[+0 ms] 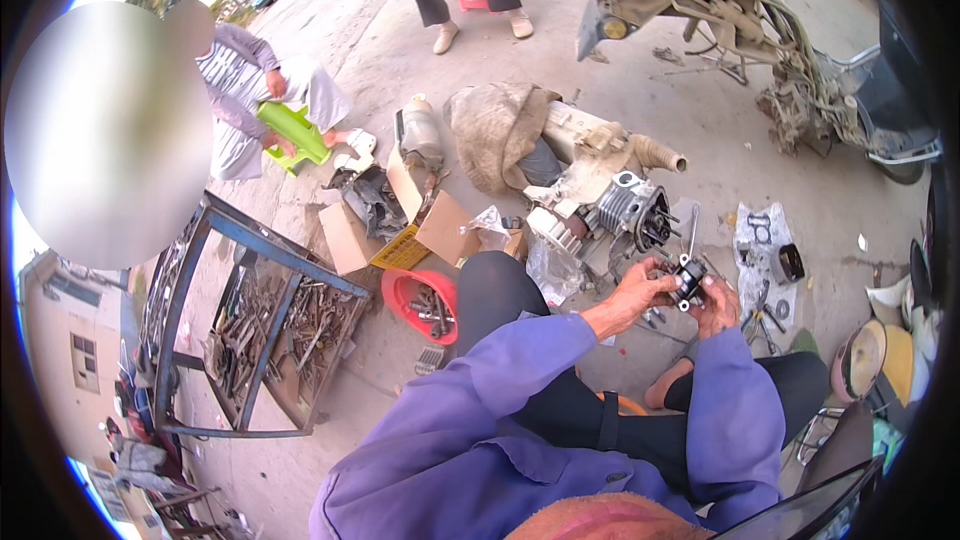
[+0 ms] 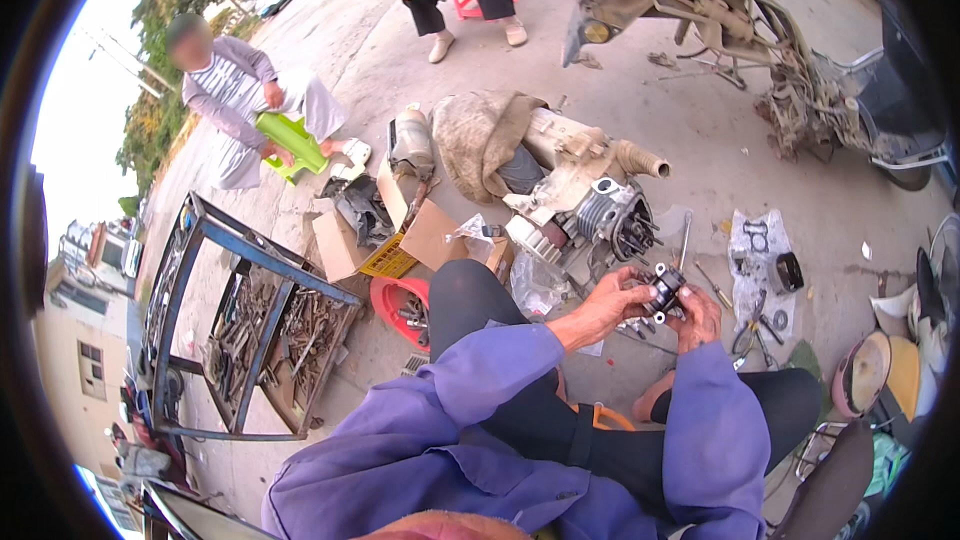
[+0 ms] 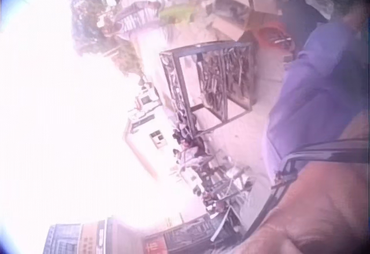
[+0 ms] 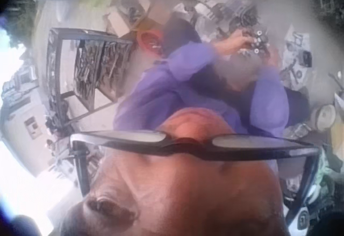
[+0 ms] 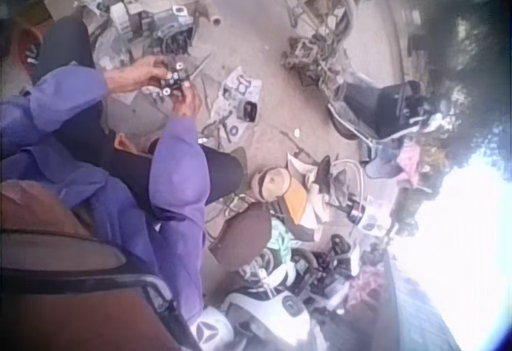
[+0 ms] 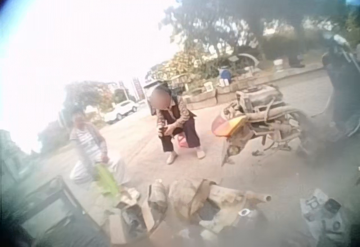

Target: The person sits on a low stool and assembles a small engine component, likely a cylinder head, using a wrench and pliers. They tighten bolts and adjust parts by hand, occasionally picking up tools from the ground.

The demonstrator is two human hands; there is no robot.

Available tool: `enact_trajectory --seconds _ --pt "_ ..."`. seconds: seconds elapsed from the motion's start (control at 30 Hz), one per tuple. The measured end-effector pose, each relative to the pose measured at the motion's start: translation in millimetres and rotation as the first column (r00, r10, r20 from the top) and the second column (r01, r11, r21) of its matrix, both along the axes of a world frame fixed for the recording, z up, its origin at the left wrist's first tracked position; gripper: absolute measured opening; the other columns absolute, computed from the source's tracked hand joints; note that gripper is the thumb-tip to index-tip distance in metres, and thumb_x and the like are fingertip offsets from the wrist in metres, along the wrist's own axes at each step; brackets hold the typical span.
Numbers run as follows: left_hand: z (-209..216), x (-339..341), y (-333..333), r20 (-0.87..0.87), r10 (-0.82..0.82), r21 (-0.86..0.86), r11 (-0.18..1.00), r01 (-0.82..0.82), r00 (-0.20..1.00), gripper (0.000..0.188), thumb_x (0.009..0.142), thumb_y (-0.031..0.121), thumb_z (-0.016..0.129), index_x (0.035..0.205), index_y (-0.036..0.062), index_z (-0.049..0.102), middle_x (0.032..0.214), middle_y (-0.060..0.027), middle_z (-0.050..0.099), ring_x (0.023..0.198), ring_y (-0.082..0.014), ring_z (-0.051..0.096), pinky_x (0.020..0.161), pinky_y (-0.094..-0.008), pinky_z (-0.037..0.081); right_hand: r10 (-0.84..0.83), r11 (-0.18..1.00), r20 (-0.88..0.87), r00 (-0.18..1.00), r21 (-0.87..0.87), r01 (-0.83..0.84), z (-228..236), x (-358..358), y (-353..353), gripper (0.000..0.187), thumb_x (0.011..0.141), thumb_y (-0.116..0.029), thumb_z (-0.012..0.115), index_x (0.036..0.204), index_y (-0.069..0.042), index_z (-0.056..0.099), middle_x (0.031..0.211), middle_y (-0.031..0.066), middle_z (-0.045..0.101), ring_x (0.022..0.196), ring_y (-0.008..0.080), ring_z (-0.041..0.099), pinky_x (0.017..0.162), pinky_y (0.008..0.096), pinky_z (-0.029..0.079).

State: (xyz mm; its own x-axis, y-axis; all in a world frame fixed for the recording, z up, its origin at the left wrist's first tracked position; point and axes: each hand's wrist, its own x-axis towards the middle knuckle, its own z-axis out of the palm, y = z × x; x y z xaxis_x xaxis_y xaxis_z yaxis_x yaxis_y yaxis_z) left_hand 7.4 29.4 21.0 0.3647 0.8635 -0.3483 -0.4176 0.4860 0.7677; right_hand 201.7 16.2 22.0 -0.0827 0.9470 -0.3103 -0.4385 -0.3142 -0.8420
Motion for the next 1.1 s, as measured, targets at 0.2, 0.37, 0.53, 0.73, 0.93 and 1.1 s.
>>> enact_trajectory --seconds 0.2,0.37,0.53,0.73,0.93,1.1 --pt "2.8 -11.2 -15.3 0.046 0.072 -0.078 0.995 -0.069 0.996 0.037 0.094 0.011 0.067 0.125 0.0014 0.050 0.112 -0.0095 0.061 0.100 -0.0196 0.066 0.085 -0.0334 0.058 0.087 0.996 0.015 0.996 -0.006 -0.087 -0.8 -9.6 -1.2 0.039 0.092 -0.026 0.063 0.118 0.003 0.061 0.108 0.0123 0.065 0.099 0.0218 0.064 0.076 0.0412 0.059" --pt "10.6 -8.6 -20.1 0.072 0.074 -0.061 0.996 -0.070 0.995 0.038 0.093 0.011 0.069 0.124 0.0007 0.049 0.112 -0.0097 0.061 0.100 -0.0194 0.066 0.085 -0.0330 0.059 0.068 0.998 0.003 0.998 -0.010 -0.068 1.6 -7.5 -4.0 0.038 0.092 -0.024 0.062 0.118 0.003 0.061 0.108 0.0127 0.066 0.098 0.0234 0.065 0.075 0.0421 0.060" --pt "13.6 -10.7 -27.5 0.026 0.099 -0.010 0.995 -0.099 0.995 0.042 0.091 0.011 0.072 0.124 0.0000 0.048 0.112 -0.0110 0.061 0.100 -0.0199 0.066 0.084 -0.0339 0.059 0.119 0.993 0.057 0.991 0.006 -0.120 3.8 -10.7 -6.5 0.042 0.092 -0.027 0.062 0.124 0.000 0.062 0.113 0.0099 0.066 0.105 0.0208 0.064 0.075 0.0407 0.060" --pt "6.8 -18.9 -28.1 0.028 0.109 -0.041 0.993 -0.108 0.994 0.041 0.092 0.011 0.071 0.124 -0.0003 0.048 0.112 -0.0111 0.061 0.100 -0.0203 0.067 0.085 -0.0343 0.059 0.111 0.994 0.005 0.994 -0.008 -0.111 11.8 -21.2 -7.4 0.037 0.093 -0.024 0.062 0.118 0.003 0.062 0.107 0.0110 0.066 0.099 0.0214 0.065 0.075 0.0419 0.060" --pt "5.7 -17.1 -25.3 0.114 0.105 -0.046 0.994 -0.100 0.988 0.039 0.092 0.010 0.070 0.123 -0.0008 0.049 0.112 -0.0104 0.061 0.100 -0.0200 0.067 0.086 -0.0346 0.059 0.129 0.992 0.032 0.991 0.013 -0.129 9.3 -15.3 -6.4 0.037 0.093 -0.025 0.062 0.118 0.002 0.062 0.107 0.0096 0.065 0.098 0.0198 0.063 0.075 0.0406 0.059" --pt "5.7 -9.8 -18.8 0.033 0.047 -0.031 0.998 -0.046 0.998 0.043 0.088 0.009 0.075 0.121 -0.0017 0.050 0.109 -0.0112 0.060 0.100 -0.0205 0.067 0.083 -0.0328 0.059 0.082 0.997 0.099 0.992 -0.011 -0.081 9.4 -7.9 -6.3 0.044 0.090 -0.031 0.062 0.118 0.003 0.062 0.107 0.0119 0.064 0.101 0.0223 0.063 0.078 0.0407 0.059"
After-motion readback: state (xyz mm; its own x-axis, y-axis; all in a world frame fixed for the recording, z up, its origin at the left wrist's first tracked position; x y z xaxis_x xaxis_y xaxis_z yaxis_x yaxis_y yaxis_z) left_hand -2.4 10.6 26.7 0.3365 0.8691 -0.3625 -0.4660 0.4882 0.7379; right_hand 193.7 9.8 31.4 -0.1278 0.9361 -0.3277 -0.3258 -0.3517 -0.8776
